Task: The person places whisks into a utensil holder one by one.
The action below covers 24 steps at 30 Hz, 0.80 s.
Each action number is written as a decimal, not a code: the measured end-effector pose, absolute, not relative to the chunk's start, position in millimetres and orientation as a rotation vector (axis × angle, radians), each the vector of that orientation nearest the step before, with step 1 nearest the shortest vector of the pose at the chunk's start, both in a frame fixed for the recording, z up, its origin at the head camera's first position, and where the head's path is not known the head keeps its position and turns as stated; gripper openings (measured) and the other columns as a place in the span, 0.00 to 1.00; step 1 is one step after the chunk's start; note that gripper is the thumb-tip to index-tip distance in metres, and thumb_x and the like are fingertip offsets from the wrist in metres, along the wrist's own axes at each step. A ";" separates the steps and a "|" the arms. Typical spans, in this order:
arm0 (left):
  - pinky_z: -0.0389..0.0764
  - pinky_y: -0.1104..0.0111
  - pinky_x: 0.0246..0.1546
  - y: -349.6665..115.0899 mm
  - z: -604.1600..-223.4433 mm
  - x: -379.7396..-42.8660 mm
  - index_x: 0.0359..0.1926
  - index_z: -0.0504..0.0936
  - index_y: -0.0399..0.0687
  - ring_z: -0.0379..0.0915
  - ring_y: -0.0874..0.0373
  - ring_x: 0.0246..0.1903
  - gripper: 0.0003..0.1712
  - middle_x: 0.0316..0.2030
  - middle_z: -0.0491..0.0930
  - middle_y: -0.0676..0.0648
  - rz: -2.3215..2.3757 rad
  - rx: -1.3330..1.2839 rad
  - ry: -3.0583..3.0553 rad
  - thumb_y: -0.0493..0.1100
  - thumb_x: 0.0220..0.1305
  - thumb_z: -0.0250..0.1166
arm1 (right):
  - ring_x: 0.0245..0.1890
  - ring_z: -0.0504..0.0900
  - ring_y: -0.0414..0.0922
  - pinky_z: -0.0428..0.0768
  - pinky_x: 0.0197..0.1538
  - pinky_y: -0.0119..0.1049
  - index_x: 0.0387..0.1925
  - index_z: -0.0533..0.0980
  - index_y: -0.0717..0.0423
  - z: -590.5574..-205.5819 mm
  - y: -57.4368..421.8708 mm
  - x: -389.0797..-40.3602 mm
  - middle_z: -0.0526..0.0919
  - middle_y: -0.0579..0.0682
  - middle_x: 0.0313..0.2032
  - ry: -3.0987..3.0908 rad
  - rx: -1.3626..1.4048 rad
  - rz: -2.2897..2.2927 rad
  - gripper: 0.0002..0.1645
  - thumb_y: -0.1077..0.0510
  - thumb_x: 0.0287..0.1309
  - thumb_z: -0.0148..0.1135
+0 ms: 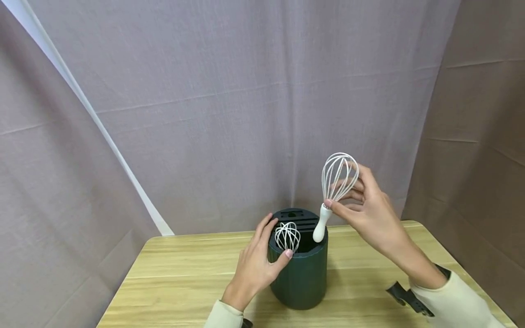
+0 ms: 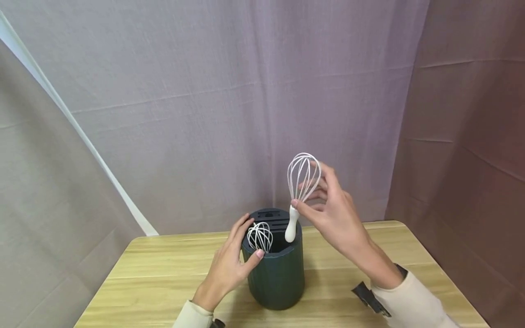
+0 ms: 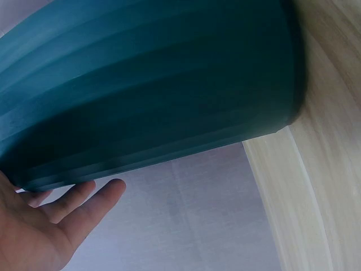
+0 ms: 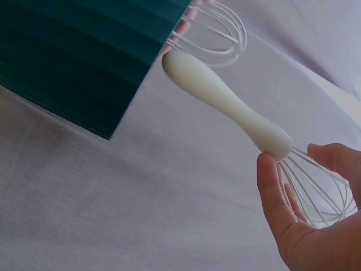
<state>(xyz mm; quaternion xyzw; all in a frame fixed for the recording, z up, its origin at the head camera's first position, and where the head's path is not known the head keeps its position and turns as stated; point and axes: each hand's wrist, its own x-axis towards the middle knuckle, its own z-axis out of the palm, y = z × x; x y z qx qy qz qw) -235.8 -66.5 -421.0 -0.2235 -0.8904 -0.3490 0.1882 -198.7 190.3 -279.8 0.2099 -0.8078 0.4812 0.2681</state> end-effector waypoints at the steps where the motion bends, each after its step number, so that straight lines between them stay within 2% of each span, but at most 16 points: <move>1: 0.82 0.41 0.47 -66.4 -420.9 -235.8 0.81 0.63 0.61 0.74 0.46 0.67 0.47 0.81 0.53 0.65 -0.982 -0.628 -2.505 0.72 0.67 0.60 | 0.45 0.86 0.30 0.84 0.48 0.24 0.79 0.56 0.55 -280.6 188.8 -199.1 0.84 0.62 0.51 -2.170 0.579 1.299 0.53 0.70 0.59 0.76; 3: 0.81 0.40 0.48 -66.2 -421.1 -235.7 0.81 0.63 0.61 0.74 0.46 0.68 0.47 0.81 0.53 0.65 -0.983 -0.627 -2.505 0.71 0.67 0.61 | 0.46 0.87 0.35 0.85 0.47 0.26 0.81 0.52 0.52 -283.5 185.5 -199.9 0.83 0.63 0.53 -2.155 0.603 1.302 0.59 0.72 0.57 0.75; 7: 0.81 0.39 0.49 -65.4 -421.9 -236.1 0.81 0.63 0.61 0.73 0.46 0.68 0.47 0.81 0.52 0.65 -0.979 -0.627 -2.506 0.70 0.67 0.62 | 0.49 0.89 0.57 0.86 0.44 0.28 0.83 0.45 0.47 -294.9 181.2 -201.4 0.79 0.70 0.59 -2.138 0.637 1.313 0.67 0.75 0.55 0.75; 9: 0.81 0.38 0.49 -65.1 -422.3 -236.4 0.81 0.63 0.61 0.73 0.47 0.68 0.47 0.81 0.52 0.65 -0.978 -0.628 -2.508 0.70 0.67 0.61 | 0.50 0.86 0.67 0.86 0.43 0.28 0.83 0.45 0.46 -301.8 180.4 -202.2 0.76 0.71 0.61 -2.138 0.648 1.302 0.68 0.77 0.54 0.75; 10: 0.81 0.38 0.49 -64.8 -422.4 -236.7 0.81 0.63 0.61 0.73 0.47 0.68 0.47 0.81 0.52 0.65 -0.978 -0.630 -2.507 0.71 0.67 0.61 | 0.50 0.86 0.69 0.86 0.42 0.28 0.83 0.46 0.46 -305.6 180.3 -202.7 0.76 0.72 0.61 -2.142 0.656 1.284 0.67 0.77 0.53 0.75; 12: 0.81 0.39 0.49 -64.6 -422.6 -237.1 0.81 0.63 0.61 0.73 0.47 0.68 0.47 0.81 0.52 0.64 -0.976 -0.635 -2.506 0.71 0.67 0.61 | 0.51 0.86 0.69 0.87 0.42 0.29 0.82 0.49 0.48 -312.7 180.1 -204.2 0.75 0.72 0.62 -2.154 0.681 1.241 0.66 0.79 0.51 0.75; 19: 0.82 0.41 0.48 -65.4 -423.5 -238.8 0.81 0.63 0.60 0.74 0.48 0.68 0.47 0.81 0.53 0.63 -0.960 -0.643 -2.497 0.73 0.67 0.59 | 0.46 0.90 0.56 0.88 0.41 0.33 0.78 0.57 0.55 -335.6 177.6 -208.1 0.78 0.63 0.58 -2.190 0.769 1.118 0.60 0.79 0.49 0.76; 24: 0.82 0.41 0.48 -65.7 -423.3 -239.1 0.81 0.63 0.60 0.74 0.48 0.68 0.48 0.81 0.53 0.63 -0.960 -0.646 -2.497 0.73 0.67 0.59 | 0.42 0.89 0.52 0.88 0.41 0.35 0.74 0.61 0.60 -346.9 174.2 -207.6 0.77 0.63 0.59 -2.201 0.774 1.066 0.55 0.77 0.48 0.78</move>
